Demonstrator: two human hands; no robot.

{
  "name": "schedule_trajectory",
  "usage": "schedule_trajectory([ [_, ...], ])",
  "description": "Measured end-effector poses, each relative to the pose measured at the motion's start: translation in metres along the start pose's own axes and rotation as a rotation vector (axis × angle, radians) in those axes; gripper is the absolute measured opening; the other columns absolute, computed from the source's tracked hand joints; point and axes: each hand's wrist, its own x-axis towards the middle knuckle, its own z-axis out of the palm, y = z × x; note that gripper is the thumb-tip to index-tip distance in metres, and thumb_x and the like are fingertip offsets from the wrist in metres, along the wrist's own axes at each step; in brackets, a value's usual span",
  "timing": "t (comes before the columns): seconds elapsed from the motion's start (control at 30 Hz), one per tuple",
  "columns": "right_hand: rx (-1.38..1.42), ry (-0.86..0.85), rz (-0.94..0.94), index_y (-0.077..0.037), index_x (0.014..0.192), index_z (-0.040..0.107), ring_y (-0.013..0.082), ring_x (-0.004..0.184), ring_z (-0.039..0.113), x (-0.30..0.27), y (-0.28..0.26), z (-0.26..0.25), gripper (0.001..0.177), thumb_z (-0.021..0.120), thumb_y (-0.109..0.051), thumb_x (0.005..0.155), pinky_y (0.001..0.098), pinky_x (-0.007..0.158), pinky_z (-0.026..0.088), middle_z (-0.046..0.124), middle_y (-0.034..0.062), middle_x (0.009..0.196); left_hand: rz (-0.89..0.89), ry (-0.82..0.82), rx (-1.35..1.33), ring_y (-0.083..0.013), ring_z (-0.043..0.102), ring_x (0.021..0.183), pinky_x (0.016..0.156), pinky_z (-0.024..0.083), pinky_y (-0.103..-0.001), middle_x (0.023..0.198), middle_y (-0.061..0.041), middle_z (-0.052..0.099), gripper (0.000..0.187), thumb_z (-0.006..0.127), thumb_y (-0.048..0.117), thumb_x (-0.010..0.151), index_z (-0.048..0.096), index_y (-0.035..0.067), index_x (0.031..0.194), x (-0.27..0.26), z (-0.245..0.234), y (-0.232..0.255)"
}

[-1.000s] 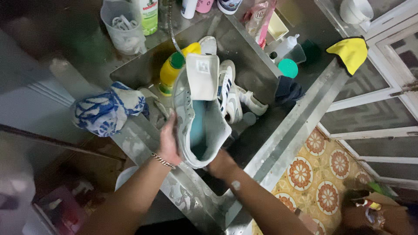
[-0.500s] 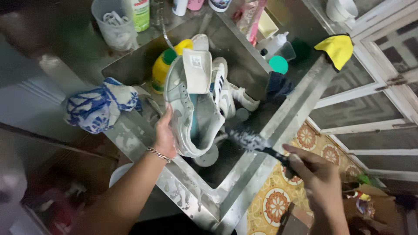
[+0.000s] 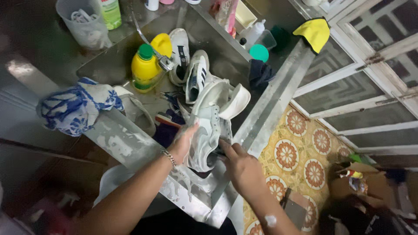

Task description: The person cleans a pair of white sneakers in a sink by applying foam from a bottle and scrubbing the exterior and interior with a small orange brush and a larger black brush, then rinsing them under a faucet.

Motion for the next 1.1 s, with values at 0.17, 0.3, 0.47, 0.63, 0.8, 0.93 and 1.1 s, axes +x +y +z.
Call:
schedule_trajectory([
  [0.17, -0.105, -0.003, 0.093, -0.027, 0.13, 0.062, 0.0369, 0.077, 0.072, -0.006, 0.048, -0.009, 0.034, 0.049, -0.025, 0.099, 0.0485, 0.062, 0.057, 0.072, 0.011, 0.105, -0.198, 0.058, 0.094, -0.0104, 0.055, 0.128, 0.11, 0.036, -0.028, 0.142, -0.001, 0.061, 0.058, 0.053, 0.045, 0.098, 0.058, 0.005, 0.14, -0.003, 0.028, -0.003],
  [0.3, -0.162, -0.237, 0.028, -0.03, 0.136, 0.058, 0.0342, 0.074, 0.073, -0.021, 0.054, -0.004, 0.042, 0.056, -0.036, 0.094, 0.0463, 0.063, 0.058, 0.074, 0.0116, 0.094, -0.164, -0.005, 0.286, -0.015, 0.06, 0.122, 0.106, 0.043, -0.03, 0.137, -0.006, 0.067, 0.06, 0.053, 0.047, 0.097, 0.064, 0.0, 0.133, -0.009, 0.04, 0.003],
  [0.47, 0.038, -0.357, -0.01, -0.028, 0.132, 0.062, 0.0331, 0.07, 0.073, -0.023, 0.056, 0.008, 0.048, 0.061, -0.049, 0.089, 0.044, 0.06, 0.059, 0.075, 0.0105, 0.102, -0.122, -0.072, 0.382, -0.0163, 0.064, 0.112, 0.099, 0.048, -0.031, 0.124, -0.007, 0.073, 0.056, 0.055, 0.045, 0.097, 0.07, -0.001, 0.127, -0.007, 0.04, 0.002],
  [0.63, -0.266, -0.422, 0.156, -0.023, 0.117, 0.065, 0.0322, 0.073, 0.071, -0.012, 0.067, 0.004, 0.041, 0.054, -0.058, 0.099, 0.0459, 0.063, 0.056, 0.074, 0.0149, 0.083, -0.13, -0.05, 0.36, -0.0167, 0.064, 0.106, 0.095, 0.049, -0.032, 0.12, -0.007, 0.073, 0.054, 0.056, 0.043, 0.096, 0.071, -0.001, 0.124, -0.008, 0.036, 0.002],
  [0.8, -0.106, -0.319, 0.066, -0.027, 0.129, 0.061, 0.0298, 0.058, 0.071, -0.031, 0.051, 0.006, 0.05, 0.058, -0.059, 0.091, 0.0431, 0.052, 0.056, 0.072, 0.0125, 0.077, -0.184, -0.05, 0.418, -0.0152, 0.064, 0.111, 0.098, 0.047, -0.03, 0.124, -0.006, 0.073, 0.058, 0.053, 0.047, 0.097, 0.069, 0.001, 0.127, -0.01, 0.042, 0.009],
  [0.93, -0.084, -0.237, 0.099, -0.03, 0.144, 0.054, 0.0324, 0.056, 0.07, -0.02, 0.061, 0.003, 0.06, 0.063, -0.055, 0.09, 0.0444, 0.05, 0.056, 0.073, 0.0144, 0.079, -0.193, -0.08, 0.431, -0.016, 0.063, 0.114, 0.1, 0.046, -0.031, 0.126, -0.006, 0.072, 0.061, 0.051, 0.049, 0.098, 0.067, 0.0, 0.13, -0.013, 0.045, 0.023],
  [1.1, 0.011, -0.157, -0.079, -0.031, 0.133, 0.064, 0.0325, 0.065, 0.072, -0.026, 0.063, 0.017, 0.05, 0.068, -0.05, 0.086, 0.0454, 0.058, 0.057, 0.075, 0.0127, 0.081, -0.252, -0.142, 0.375, -0.0156, 0.06, 0.122, 0.104, 0.043, -0.03, 0.135, -0.006, 0.067, 0.064, 0.048, 0.049, 0.098, 0.061, 0.0, 0.137, -0.013, 0.045, 0.022],
])
